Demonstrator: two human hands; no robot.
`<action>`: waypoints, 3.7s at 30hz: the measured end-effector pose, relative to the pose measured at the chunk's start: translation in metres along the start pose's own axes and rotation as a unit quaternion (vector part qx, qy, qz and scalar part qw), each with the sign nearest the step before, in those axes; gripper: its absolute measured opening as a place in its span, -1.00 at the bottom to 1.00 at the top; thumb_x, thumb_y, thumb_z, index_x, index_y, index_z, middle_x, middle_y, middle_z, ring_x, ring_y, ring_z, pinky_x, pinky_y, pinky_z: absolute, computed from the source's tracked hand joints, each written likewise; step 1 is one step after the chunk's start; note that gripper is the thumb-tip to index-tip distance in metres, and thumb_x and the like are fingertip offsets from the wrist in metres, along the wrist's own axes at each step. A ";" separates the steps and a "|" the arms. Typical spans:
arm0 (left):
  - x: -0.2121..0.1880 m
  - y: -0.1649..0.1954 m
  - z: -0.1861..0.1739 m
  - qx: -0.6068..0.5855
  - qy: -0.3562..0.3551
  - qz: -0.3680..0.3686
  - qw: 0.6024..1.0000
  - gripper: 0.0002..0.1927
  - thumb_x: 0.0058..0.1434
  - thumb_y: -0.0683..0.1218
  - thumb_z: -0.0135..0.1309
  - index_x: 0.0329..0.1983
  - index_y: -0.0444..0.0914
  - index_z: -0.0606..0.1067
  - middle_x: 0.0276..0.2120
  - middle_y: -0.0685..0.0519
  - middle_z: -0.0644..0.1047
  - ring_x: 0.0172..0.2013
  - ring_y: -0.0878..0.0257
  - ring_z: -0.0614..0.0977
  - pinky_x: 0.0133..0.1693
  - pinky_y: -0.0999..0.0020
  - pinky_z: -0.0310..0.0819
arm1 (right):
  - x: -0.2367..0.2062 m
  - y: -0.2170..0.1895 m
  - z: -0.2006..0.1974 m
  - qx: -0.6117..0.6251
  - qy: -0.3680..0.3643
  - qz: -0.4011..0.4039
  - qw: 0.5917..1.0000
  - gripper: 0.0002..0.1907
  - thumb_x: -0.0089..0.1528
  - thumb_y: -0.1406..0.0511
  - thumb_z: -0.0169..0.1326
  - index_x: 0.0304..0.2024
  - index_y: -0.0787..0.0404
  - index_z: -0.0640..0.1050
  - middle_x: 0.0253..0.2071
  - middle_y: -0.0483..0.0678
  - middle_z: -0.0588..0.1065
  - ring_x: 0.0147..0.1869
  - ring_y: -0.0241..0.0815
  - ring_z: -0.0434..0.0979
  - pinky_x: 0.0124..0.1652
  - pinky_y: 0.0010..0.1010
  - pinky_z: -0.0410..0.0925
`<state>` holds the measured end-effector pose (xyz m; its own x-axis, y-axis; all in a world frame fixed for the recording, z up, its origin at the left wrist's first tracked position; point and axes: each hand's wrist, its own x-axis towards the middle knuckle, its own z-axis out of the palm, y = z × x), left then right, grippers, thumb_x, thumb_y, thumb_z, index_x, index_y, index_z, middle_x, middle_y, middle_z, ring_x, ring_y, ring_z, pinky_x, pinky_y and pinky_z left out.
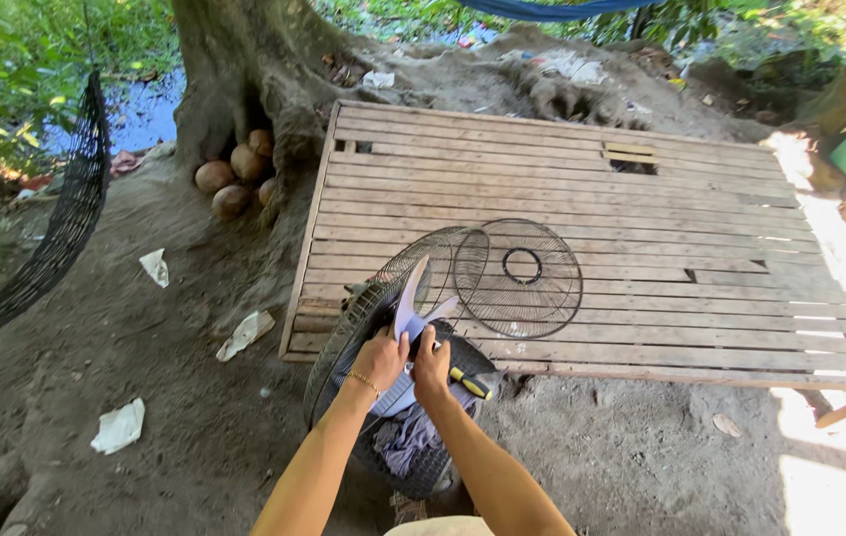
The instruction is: The person disassembles a standing electric fan on a wooden table, removing the front grille and unscrewing the blade cap to take off the fan blades, then works on the small center parts and reattaches the blades, spinning them at the end.
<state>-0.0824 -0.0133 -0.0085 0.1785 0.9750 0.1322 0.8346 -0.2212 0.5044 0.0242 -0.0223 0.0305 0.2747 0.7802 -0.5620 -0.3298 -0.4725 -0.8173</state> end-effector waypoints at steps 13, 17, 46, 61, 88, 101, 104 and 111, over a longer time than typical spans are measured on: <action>0.002 0.005 0.005 0.006 -0.008 -0.013 1.000 -0.59 0.43 0.03 -0.20 0.03 -0.41 0.42 -0.22 -0.33 0.56 -0.30 -0.22 0.64 -0.21 0.01 0.59 | 0.004 0.008 -0.027 -0.084 -0.068 -0.158 0.981 -0.51 0.39 -0.07 -0.11 -0.04 0.22 0.42 -0.51 -0.05 0.42 -0.52 -0.33 0.25 -0.52 -0.43 0.19; -0.002 0.006 0.003 0.002 -0.010 -0.024 1.000 -0.61 0.42 0.03 -0.18 0.03 -0.40 0.41 -0.20 -0.32 0.55 -0.29 -0.22 0.63 -0.24 0.04 0.60 | 0.011 -0.009 -0.023 0.031 -0.105 0.150 0.983 -0.38 0.32 -0.23 -0.24 -0.26 0.15 0.42 -0.58 -0.05 0.41 -0.64 -0.28 0.15 -0.62 -0.42 0.07; 0.000 -0.006 -0.003 0.002 -0.016 0.002 1.000 -0.56 0.42 0.05 -0.15 -0.18 -0.44 0.52 -0.19 -0.33 0.56 -0.27 -0.21 0.63 -0.17 0.04 0.58 | 0.016 -0.010 -0.021 0.059 -0.199 0.170 0.963 -0.38 0.34 -0.20 -0.10 -0.33 0.19 0.49 -0.50 -0.08 0.45 -0.55 -0.33 0.25 -0.55 -0.47 0.17; 0.007 -0.006 -0.013 0.009 -0.043 0.003 0.999 -0.59 0.40 0.04 -0.13 -0.10 -0.43 0.48 -0.26 -0.32 0.55 -0.31 -0.22 0.62 -0.21 0.00 0.57 | 0.003 0.004 -0.031 -0.273 -0.101 -0.383 0.877 -0.59 0.26 0.21 0.22 -0.12 0.38 0.35 -0.40 0.15 0.50 -0.38 -0.06 0.47 -0.36 -0.21 0.34; -0.051 0.021 0.029 -0.407 0.277 -0.230 0.839 -0.69 0.42 0.02 -0.10 -0.10 -0.36 0.40 -0.22 -0.02 0.53 -0.38 0.27 0.62 -0.31 0.33 0.54 | 0.005 -0.012 -0.070 -0.322 -0.294 -0.157 0.886 -0.59 0.29 0.19 0.02 0.05 0.35 0.37 -0.12 0.18 0.46 -0.07 0.10 0.52 -0.06 -0.10 0.44; -0.027 0.024 -0.007 -0.112 0.231 -0.096 0.962 -0.73 0.25 0.04 0.19 -0.14 -0.24 0.60 -0.24 -0.12 0.61 -0.23 -0.10 0.65 -0.23 0.09 0.56 | 0.020 -0.018 -0.023 0.149 -0.169 0.287 0.931 -0.40 0.33 -0.01 0.06 0.01 0.44 0.40 -0.04 0.24 0.42 -0.03 0.06 0.54 -0.06 -0.20 0.55; -0.029 0.019 -0.001 -0.098 0.204 -0.107 0.968 -0.72 0.29 0.02 0.12 -0.03 -0.22 0.58 -0.21 -0.13 0.62 -0.25 -0.12 0.66 -0.27 0.08 0.57 | 0.019 -0.016 -0.018 0.178 -0.183 0.261 0.931 -0.51 0.33 0.03 0.08 -0.05 0.37 0.47 -0.15 0.12 0.47 -0.17 -0.06 0.51 -0.20 -0.33 0.53; -0.035 0.007 0.004 -0.039 0.148 -0.112 0.982 -0.63 0.36 0.05 0.02 0.13 -0.22 0.50 -0.12 -0.17 0.60 -0.25 -0.16 0.65 -0.28 0.06 0.59 | 0.020 -0.005 -0.016 0.199 -0.198 0.213 0.936 -0.66 0.32 0.13 0.13 -0.14 0.31 0.50 -0.24 0.07 0.47 -0.31 -0.12 0.51 -0.31 -0.39 0.47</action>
<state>-0.0808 -0.0489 -0.0125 -0.1746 0.9530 0.2475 0.7915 -0.0137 0.6110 0.0462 -0.0105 0.0213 -0.2893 0.6833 -0.6703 -0.6646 -0.6474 -0.3731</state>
